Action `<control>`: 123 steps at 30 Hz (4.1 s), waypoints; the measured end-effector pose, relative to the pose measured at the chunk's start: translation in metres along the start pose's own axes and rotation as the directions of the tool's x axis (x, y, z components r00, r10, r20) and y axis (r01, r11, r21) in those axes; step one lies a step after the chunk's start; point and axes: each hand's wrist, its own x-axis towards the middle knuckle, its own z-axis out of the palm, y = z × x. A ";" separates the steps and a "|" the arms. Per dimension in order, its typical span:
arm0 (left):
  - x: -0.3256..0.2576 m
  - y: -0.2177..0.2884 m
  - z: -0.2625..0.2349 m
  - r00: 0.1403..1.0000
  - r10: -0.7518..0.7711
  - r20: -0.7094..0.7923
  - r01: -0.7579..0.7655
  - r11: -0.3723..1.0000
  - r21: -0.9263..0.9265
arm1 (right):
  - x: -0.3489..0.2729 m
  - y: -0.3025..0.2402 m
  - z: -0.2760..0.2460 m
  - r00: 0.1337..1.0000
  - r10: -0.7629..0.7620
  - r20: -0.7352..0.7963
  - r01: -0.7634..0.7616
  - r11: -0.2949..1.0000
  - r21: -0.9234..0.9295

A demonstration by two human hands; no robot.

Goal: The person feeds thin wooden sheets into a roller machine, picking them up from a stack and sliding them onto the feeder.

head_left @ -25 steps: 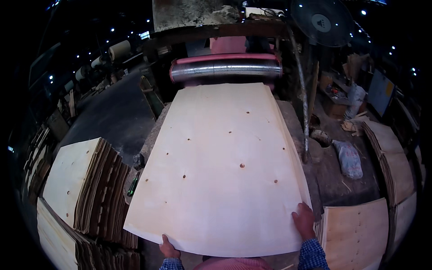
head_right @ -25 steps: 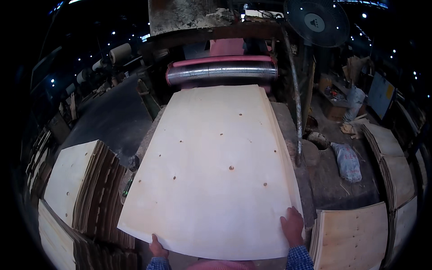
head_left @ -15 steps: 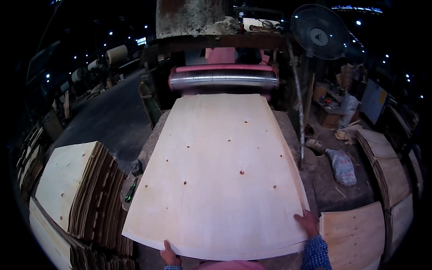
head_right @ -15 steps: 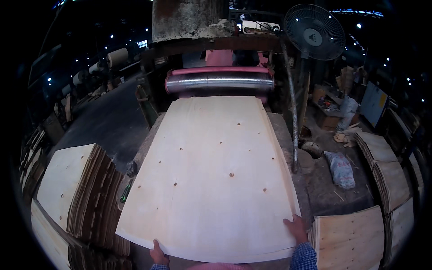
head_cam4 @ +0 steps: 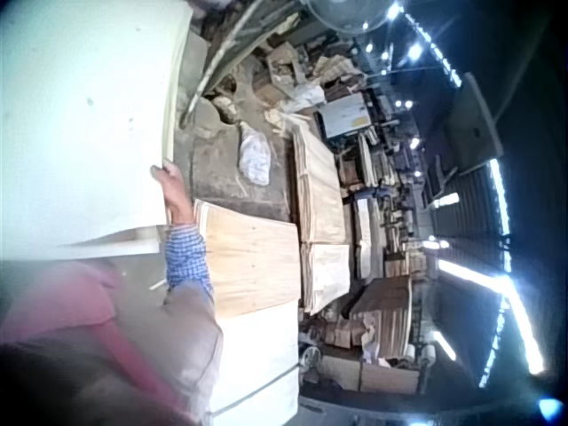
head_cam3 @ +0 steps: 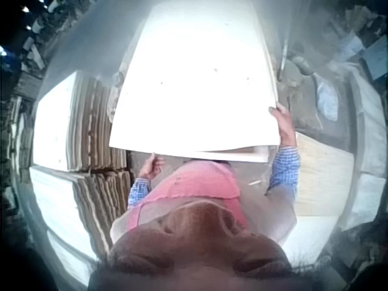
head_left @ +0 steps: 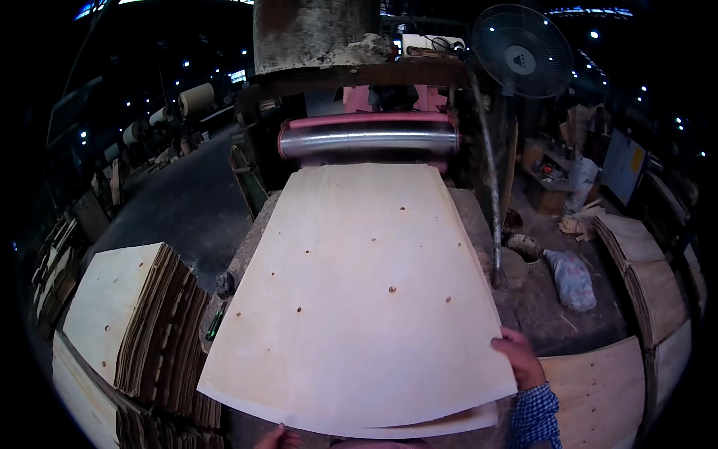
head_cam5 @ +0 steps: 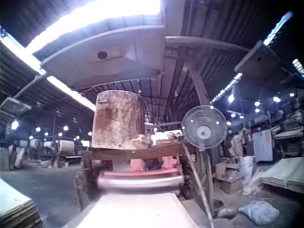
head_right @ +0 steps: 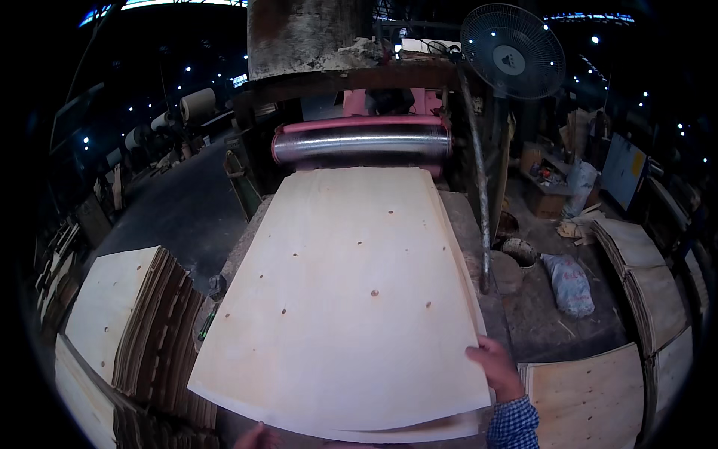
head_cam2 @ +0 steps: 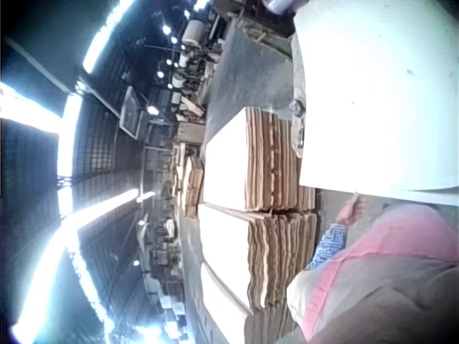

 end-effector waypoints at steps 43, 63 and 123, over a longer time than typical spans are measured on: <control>0.071 0.056 0.084 0.966 0.228 -0.126 -0.260 0.847 -0.464 | 0.051 0.182 -0.070 0.994 0.013 -0.107 -0.073 0.813 -0.577; 0.080 0.057 0.085 0.941 0.208 -0.268 -0.310 0.848 -0.431 | 0.063 0.237 -0.073 0.915 -0.359 -0.184 0.015 0.486 -0.874; 0.081 0.062 0.077 0.958 0.170 -0.230 -0.264 0.834 -0.484 | 0.042 0.197 -0.035 0.914 -0.301 -0.271 -0.076 0.530 -0.845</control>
